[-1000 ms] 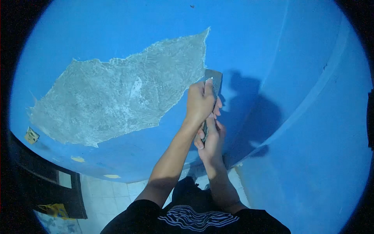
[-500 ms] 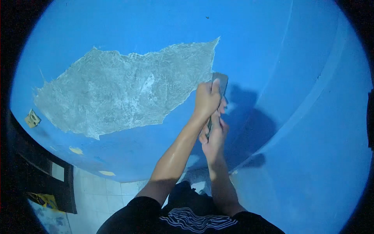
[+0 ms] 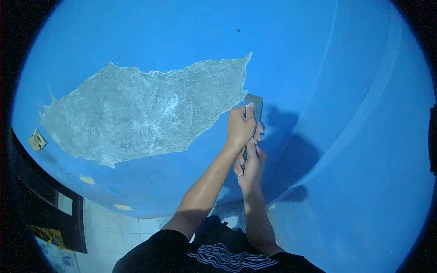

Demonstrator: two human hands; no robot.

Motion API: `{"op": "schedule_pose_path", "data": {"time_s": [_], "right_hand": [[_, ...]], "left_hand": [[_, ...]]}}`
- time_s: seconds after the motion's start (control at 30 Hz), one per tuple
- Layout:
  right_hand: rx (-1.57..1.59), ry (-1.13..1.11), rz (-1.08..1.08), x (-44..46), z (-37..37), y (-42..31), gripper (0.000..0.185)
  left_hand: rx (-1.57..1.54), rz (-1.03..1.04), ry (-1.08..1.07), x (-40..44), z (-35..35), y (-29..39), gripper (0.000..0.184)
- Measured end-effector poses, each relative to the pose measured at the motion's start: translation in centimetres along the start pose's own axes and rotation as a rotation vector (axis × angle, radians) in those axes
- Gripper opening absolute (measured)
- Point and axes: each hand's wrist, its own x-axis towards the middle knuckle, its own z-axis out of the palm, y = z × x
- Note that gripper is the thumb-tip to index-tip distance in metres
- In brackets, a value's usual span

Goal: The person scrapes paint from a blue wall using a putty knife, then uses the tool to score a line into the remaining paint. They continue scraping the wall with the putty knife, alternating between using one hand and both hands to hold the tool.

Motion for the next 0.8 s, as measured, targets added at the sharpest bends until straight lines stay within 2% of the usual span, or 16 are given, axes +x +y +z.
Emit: {"op": "schedule_pose_path", "data": {"time_s": [0.17, 0.27, 0.33, 0.8], "right_hand": [[-0.104, -0.013, -0.025, -0.4, 0.5, -0.2, 0.031], [-0.115, -0.047, -0.04, 0.8, -0.3, 0.0, 0.031], [-0.12, -0.041, -0.037, 0.2, -0.2, 0.1, 0.032], [-0.154, -0.008, -0.054, 0.4, 0.2, -0.5, 0.038]], "left_hand": [[-0.061, -0.028, 0.054, -0.2, -0.3, 0.1, 0.05], [0.074, -0.049, 0.015, 0.2, -0.3, 0.1, 0.051], [-0.041, -0.021, 0.037, 0.0, -0.1, -0.7, 0.051], [-0.077, -0.023, 0.071, 0.1, 0.0, -0.2, 0.053]]}}
